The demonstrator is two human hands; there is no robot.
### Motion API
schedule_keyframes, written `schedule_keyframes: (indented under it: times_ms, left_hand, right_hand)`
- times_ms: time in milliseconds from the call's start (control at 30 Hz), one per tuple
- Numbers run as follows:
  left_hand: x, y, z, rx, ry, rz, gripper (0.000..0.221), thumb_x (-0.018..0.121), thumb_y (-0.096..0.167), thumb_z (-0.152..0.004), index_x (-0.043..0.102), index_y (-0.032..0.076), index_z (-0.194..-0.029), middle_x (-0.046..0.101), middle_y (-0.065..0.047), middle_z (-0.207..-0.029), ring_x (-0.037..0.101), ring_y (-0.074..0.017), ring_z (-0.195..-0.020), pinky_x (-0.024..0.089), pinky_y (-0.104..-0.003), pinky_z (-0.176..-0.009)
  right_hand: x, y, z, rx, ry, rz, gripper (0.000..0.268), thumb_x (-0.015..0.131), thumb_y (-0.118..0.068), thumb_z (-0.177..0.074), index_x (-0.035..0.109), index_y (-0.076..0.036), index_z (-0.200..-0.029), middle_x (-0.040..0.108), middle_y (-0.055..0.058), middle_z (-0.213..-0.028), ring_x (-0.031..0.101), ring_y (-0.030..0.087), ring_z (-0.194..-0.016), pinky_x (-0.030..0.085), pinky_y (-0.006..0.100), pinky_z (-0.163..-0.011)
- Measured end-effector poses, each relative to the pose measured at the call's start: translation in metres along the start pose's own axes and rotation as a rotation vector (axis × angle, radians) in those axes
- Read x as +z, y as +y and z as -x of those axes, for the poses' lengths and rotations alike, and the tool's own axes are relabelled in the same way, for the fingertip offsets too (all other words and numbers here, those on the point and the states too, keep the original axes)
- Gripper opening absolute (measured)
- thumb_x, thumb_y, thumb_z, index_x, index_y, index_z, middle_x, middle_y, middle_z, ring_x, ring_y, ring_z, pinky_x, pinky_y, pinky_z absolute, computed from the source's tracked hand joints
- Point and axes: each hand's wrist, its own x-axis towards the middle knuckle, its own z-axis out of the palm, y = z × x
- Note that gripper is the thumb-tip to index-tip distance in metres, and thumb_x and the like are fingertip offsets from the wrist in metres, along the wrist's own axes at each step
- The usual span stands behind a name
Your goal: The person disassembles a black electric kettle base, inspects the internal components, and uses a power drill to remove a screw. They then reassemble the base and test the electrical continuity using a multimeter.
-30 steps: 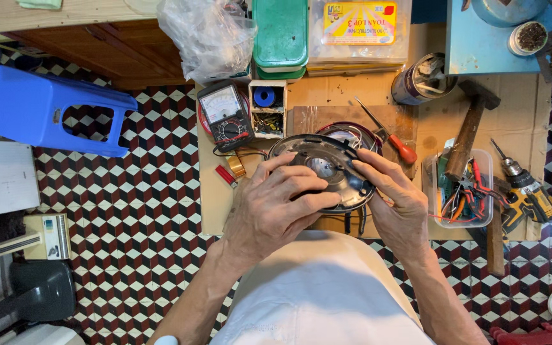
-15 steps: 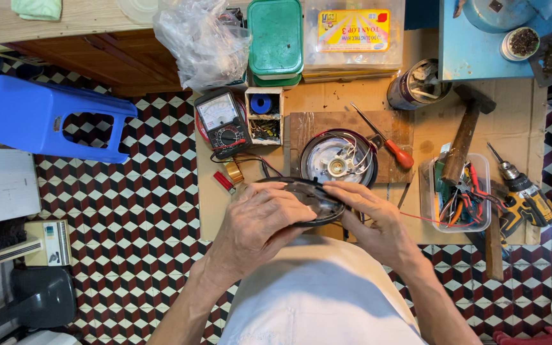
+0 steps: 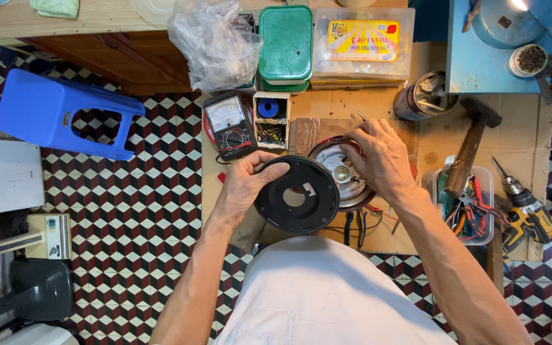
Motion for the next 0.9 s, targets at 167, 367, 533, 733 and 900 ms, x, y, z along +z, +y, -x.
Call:
schedule_keyframes:
  times_ms: [167,367,533,733,900]
  left_hand:
    - [-0.004,-0.021,-0.023,-0.164,-0.033,0.286,0.039,0.076,0.032,-0.091,0.07,-0.001,-0.112,0.076,-0.007,-0.096,0.073,-0.0115,-0.082,0.062,-0.026,-0.074]
    - [0.004,-0.027,-0.04,-0.339,-0.085,0.553,0.038,0.072,0.035,-0.093,0.07,0.003,-0.112,0.076,-0.007,-0.099,0.074,-0.0131,-0.084,0.063,-0.03,-0.074]
    - [0.015,-0.028,-0.046,-0.275,-0.094,0.344,0.04,0.074,0.033,-0.092,0.069,0.001,-0.114,0.076,-0.005,-0.1,0.072,-0.0103,-0.087,0.063,-0.026,-0.077]
    - [0.026,-0.024,-0.063,-0.252,-0.097,0.12,0.04,0.076,0.031,-0.092,0.068,-0.001,-0.113,0.074,-0.005,-0.095,0.071,-0.0087,-0.08,0.061,-0.023,-0.071]
    - [0.027,-0.012,-0.077,-0.297,-0.233,0.123,0.039,0.078,0.029,-0.088,0.07,-0.002,-0.111,0.075,-0.007,-0.094,0.072,-0.0101,-0.075,0.063,-0.025,-0.067]
  right_hand:
    - [0.012,0.002,0.002,-0.029,0.041,0.023,0.02,0.078,-0.015,-0.087,0.073,-0.005,-0.103,0.063,0.01,-0.099,0.059,0.031,-0.098,0.049,0.043,-0.086]
    - [0.017,-0.001,0.005,-0.063,0.083,-0.045,0.017,0.077,-0.012,-0.087,0.071,-0.006,-0.101,0.063,0.009,-0.101,0.058,0.03,-0.099,0.048,0.042,-0.089]
    - [0.013,0.0,0.011,-0.069,0.074,-0.12,0.017,0.074,-0.012,-0.089,0.069,-0.005,-0.103,0.065,0.008,-0.099,0.06,0.029,-0.099,0.047,0.041,-0.087]
    - [0.01,0.017,0.008,-0.026,-0.018,-0.337,0.019,0.07,-0.014,-0.09,0.07,-0.003,-0.106,0.065,0.009,-0.095,0.061,0.028,-0.096,0.048,0.04,-0.087]
    - [0.002,0.029,0.004,0.055,-0.198,-0.449,0.017,0.068,-0.015,-0.092,0.074,-0.007,-0.106,0.066,0.008,-0.093,0.064,0.026,-0.095,0.052,0.037,-0.083]
